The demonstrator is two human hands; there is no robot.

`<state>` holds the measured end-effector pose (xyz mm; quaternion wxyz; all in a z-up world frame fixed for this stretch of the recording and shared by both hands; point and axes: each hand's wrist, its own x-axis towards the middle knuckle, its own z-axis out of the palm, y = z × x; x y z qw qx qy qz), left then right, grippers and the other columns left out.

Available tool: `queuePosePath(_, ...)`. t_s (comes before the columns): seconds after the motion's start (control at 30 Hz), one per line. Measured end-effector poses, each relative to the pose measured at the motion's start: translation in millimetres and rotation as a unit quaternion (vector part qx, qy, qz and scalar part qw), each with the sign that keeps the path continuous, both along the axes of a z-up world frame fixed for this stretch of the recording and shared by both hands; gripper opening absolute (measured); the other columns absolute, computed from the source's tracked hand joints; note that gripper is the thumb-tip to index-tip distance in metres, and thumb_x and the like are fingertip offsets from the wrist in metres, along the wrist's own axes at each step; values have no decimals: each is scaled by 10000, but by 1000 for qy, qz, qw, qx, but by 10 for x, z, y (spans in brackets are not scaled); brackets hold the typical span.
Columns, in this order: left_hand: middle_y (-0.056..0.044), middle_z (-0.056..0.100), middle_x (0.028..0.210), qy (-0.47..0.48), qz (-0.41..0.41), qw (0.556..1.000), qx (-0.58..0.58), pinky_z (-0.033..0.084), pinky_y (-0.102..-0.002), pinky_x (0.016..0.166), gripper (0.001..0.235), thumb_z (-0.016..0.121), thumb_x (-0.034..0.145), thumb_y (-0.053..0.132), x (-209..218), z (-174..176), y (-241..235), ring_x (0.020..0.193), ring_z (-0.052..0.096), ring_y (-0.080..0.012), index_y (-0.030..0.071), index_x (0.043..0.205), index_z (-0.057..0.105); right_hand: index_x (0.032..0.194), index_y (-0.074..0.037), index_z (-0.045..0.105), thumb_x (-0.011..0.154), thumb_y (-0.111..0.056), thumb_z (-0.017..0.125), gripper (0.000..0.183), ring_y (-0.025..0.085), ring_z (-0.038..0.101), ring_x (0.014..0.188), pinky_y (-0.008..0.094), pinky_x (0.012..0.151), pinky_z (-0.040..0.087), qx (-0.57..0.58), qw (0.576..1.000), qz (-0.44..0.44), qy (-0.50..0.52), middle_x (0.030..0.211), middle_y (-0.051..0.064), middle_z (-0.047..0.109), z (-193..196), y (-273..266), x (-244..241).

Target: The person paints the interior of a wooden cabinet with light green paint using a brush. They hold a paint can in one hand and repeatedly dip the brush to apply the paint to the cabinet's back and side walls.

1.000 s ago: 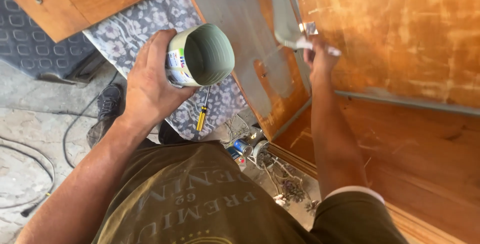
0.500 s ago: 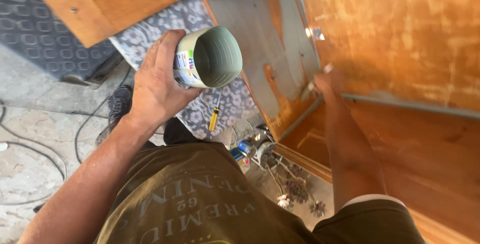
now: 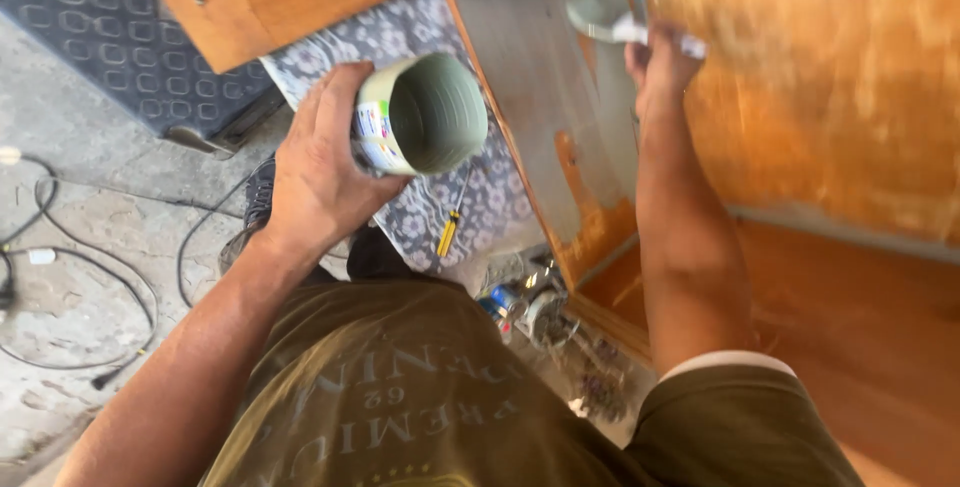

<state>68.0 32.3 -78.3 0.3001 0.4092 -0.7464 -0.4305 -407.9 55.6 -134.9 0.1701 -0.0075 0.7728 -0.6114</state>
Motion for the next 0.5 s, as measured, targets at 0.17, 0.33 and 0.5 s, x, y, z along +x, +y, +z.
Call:
queuePosePath(0.17,-134,569,1397,17,-54,998,-6,528,-531,891,921,925,691,240,-247,60,-74,1225,568,-387,78,1436,408,694,-67,600,796,-82,740,174,152,613,426,288,314,434,198,972,-61,108,568,79,604,44,2032,-219)
queuePosePath(0.33,-129,558,1405,36,-107,994,-12,487,-522,949,954,930,674,209,-440,177,-54,1263,540,-390,94,1452,390,500,-125,617,774,-104,570,279,142,596,391,333,326,420,490,853,26,180,459,58,593,336,2697,-164)
queuePosePath(0.5,-195,560,1406,57,-133,988,-53,555,-566,866,901,934,734,194,-421,159,11,1247,574,-428,63,1444,395,826,-67,712,926,-325,641,286,422,740,809,502,691,595,646,655,147,362,816,188,750,334,2575,-823)
